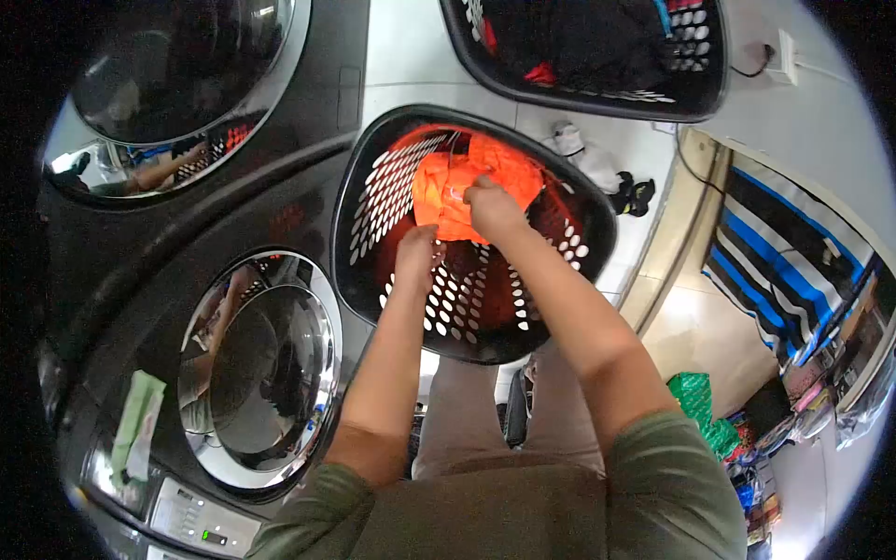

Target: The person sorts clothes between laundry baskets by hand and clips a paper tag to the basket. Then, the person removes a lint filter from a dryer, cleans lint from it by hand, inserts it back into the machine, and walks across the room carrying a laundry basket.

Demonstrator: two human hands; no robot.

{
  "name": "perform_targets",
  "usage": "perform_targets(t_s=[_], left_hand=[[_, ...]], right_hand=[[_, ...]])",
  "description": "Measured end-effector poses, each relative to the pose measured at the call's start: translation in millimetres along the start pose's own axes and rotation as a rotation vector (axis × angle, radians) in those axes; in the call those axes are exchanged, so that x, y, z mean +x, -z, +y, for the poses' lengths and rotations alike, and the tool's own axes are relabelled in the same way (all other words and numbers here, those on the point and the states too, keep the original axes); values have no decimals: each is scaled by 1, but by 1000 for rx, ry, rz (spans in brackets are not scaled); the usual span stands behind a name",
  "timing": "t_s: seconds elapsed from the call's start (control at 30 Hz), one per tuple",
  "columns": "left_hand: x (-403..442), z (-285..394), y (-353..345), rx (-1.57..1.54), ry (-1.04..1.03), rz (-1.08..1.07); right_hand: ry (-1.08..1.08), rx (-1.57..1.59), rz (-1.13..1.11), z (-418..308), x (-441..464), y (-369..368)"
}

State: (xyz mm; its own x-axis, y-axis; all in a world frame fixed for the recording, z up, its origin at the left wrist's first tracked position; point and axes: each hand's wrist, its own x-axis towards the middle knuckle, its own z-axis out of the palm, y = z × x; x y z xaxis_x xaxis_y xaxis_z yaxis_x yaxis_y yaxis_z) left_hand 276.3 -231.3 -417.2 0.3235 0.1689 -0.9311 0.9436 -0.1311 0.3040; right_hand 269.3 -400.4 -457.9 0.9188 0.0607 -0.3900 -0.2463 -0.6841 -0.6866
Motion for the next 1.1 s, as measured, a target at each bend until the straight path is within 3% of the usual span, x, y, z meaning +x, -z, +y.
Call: perform_targets(t_s=[0.07,0.17,0.2,0.23,0.27,0.3,0.33,0.37,0.43,0.47,0.57,0.6,0.63,0.7,0.73,0.77,0.8,0.83,0.87,0.93,0.97,1.0,1.03,1.1], left_hand=[[28,-44,9,81,-25,19],[37,-72,25,530,-461,1],[37,-76,27,572,-587,37],[21,-55,27,690,-532,32],[24,-55,30,693,-616,44],[27,-51,30,694,-709,49],[29,-43,31,700,-664,-46],[26,-32,31,845,-795,-124],[9,-11,30,1137,-1052,-278],[-7,1,31,1296,-898,-423],[-47,32,33,1461,-1105,-508],[-53,31,39,1276,-1120,-576],[-70,40,38,1197,-1169,-490],[-126,75,33,960,-799,-409],[-158,90,29,845,-775,-303],[-192,102,22,728,-749,-202],[-225,111,11,310,-617,-286],[-253,106,-3,119,-686,-346],[-294,115,-14,45,-787,-559],[-333,148,-32,360,-1136,-833],[-334,153,-36,295,-1237,-928],[-329,160,-42,226,-1343,-1018],[-327,163,-36,194,-1353,-935],[-323,169,-23,131,-1363,-768]], right_hand=[[152,-313,78,25,22,-69],[280,-712,197,56,51,-119],[87,-643,-62,65,64,-124],[-112,-571,-314,73,75,-122],[-324,-492,-560,74,77,-116],[-250,-501,-660,65,64,-105],[-170,-516,-750,52,46,-91],[-83,-534,-831,31,29,-70],[149,-546,-687,-40,-14,13],[235,-492,-558,-72,-39,62],[474,-335,-164,-120,-91,192],[292,-173,-111,-110,-110,214],[116,-11,-56,-103,-125,234],[-353,44,33,-118,-143,275],[-437,161,116,-116,-155,280],[-417,343,154,-121,-167,281],[-393,525,191,-132,-179,279],[-362,707,227,-145,-187,278],[-207,681,243,-168,-185,275],[-32,653,327,-180,-188,275],[-102,522,482,-171,-180,283],[-94,754,672,-170,-170,298],[-81,993,852,-172,-157,314],[155,1126,953,-175,-133,351]])
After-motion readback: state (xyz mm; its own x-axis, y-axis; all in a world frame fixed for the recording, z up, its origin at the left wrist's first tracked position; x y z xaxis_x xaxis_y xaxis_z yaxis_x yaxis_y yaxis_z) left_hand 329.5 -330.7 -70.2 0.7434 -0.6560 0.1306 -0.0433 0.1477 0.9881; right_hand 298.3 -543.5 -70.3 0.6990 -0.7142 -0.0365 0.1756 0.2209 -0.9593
